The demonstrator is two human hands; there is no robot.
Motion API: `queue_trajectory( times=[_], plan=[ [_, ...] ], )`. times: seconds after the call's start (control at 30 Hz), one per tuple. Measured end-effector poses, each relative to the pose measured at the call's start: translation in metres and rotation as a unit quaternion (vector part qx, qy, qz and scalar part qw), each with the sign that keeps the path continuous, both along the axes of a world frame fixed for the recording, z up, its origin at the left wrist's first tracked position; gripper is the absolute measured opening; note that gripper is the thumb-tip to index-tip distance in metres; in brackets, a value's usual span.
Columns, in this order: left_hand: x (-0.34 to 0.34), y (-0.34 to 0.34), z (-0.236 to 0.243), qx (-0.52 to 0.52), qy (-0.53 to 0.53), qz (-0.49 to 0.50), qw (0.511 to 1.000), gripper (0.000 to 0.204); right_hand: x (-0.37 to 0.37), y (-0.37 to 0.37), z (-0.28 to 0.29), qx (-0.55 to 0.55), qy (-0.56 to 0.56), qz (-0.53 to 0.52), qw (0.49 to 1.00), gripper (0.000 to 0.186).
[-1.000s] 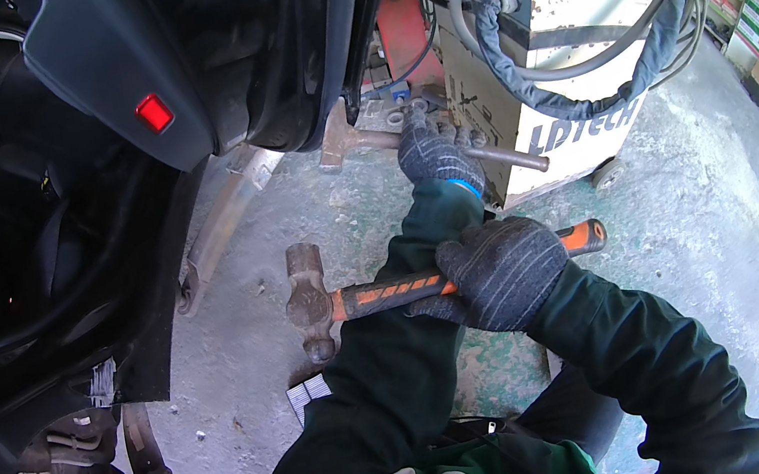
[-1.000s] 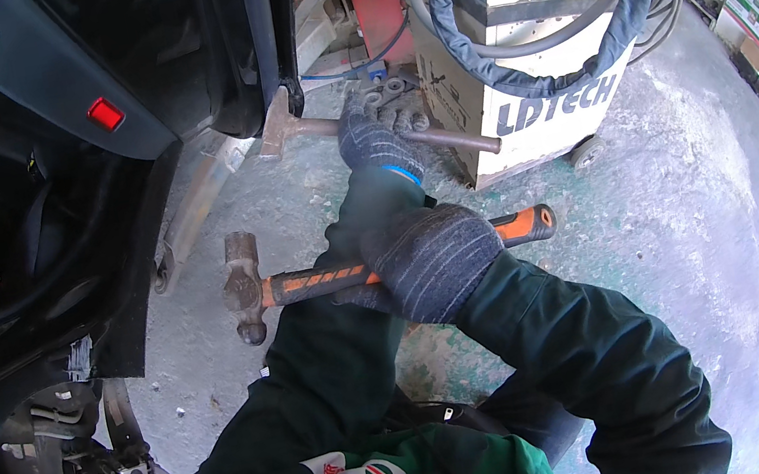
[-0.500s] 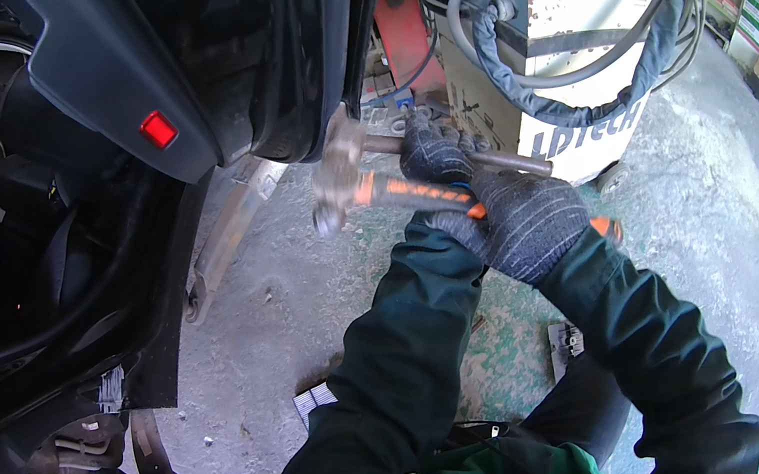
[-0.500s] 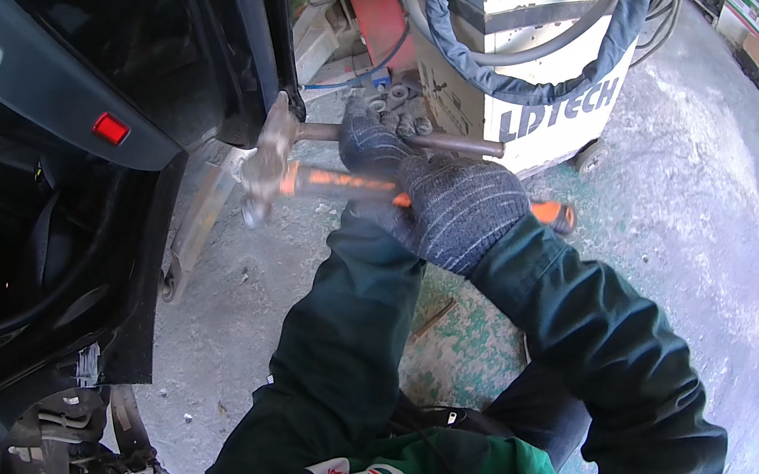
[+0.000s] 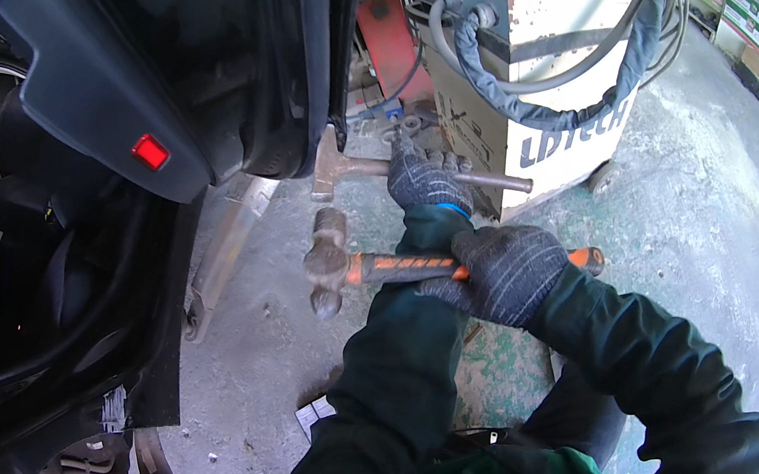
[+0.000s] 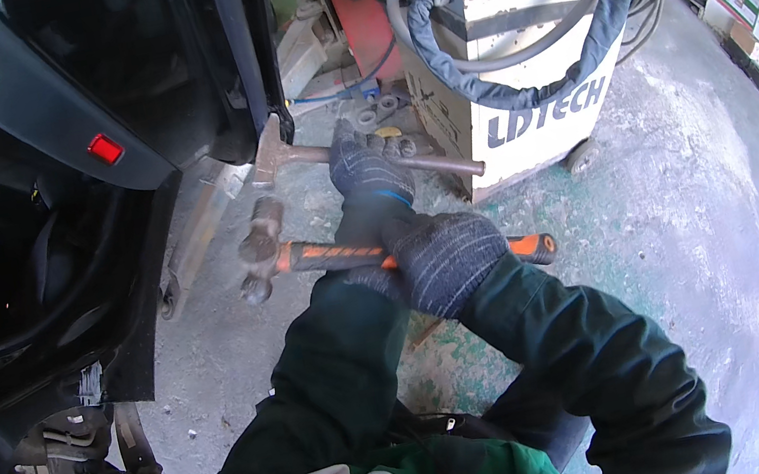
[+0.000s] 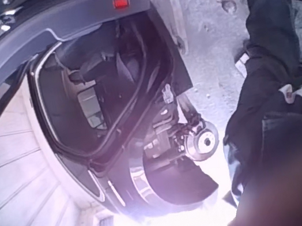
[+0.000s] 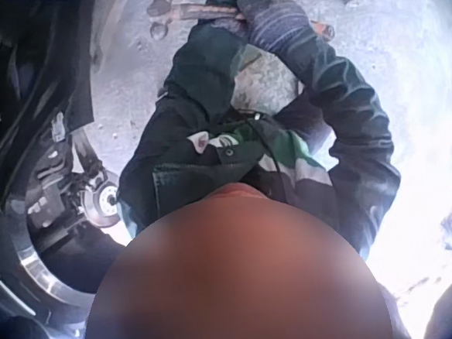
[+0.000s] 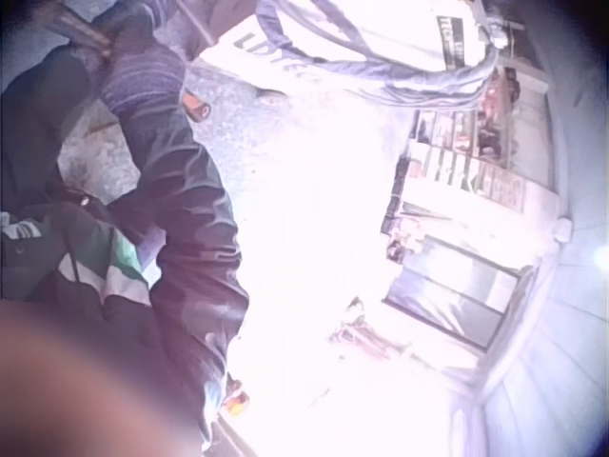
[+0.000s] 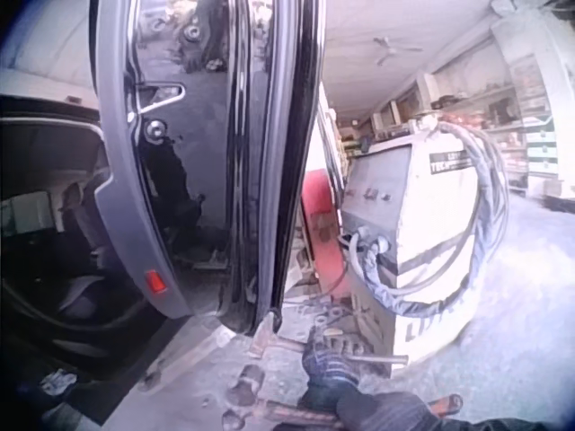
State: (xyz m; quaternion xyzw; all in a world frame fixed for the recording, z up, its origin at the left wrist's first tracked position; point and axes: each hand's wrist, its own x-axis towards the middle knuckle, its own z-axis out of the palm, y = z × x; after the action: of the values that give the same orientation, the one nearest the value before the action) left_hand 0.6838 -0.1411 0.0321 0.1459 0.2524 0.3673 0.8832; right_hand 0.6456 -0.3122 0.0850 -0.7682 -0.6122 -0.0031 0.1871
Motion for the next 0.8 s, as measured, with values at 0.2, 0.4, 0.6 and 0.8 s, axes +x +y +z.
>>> queue_trajectory(
  times=[0.2, 0.4, 0.6, 0.8],
  plan=[
    [-0.031, 0.002, -0.028, 0.183, -0.304, -0.160, 0.921, 0.029, -0.016, -0.032, -0.042, 0.137, 0.040, 0.005, 0.990, 0.051],
    [-0.120, -0.014, -0.140, 0.131, -0.049, -0.167, 0.976, 0.027, -0.029, -0.072, -0.108, 0.197, 0.234, -0.175, 0.936, 0.041],
    [-0.182, -0.031, -0.206, 0.165, 0.228, -0.214, 0.935, 0.037, -0.025, -0.082, -0.242, -0.009, 0.366, -0.380, 0.849, 0.041],
    [-0.216, -0.046, -0.237, 0.141, 0.328, -0.259, 0.898, 0.040, -0.024, -0.089, -0.402, -0.304, 0.220, -0.285, 0.882, 0.029]
  ],
)
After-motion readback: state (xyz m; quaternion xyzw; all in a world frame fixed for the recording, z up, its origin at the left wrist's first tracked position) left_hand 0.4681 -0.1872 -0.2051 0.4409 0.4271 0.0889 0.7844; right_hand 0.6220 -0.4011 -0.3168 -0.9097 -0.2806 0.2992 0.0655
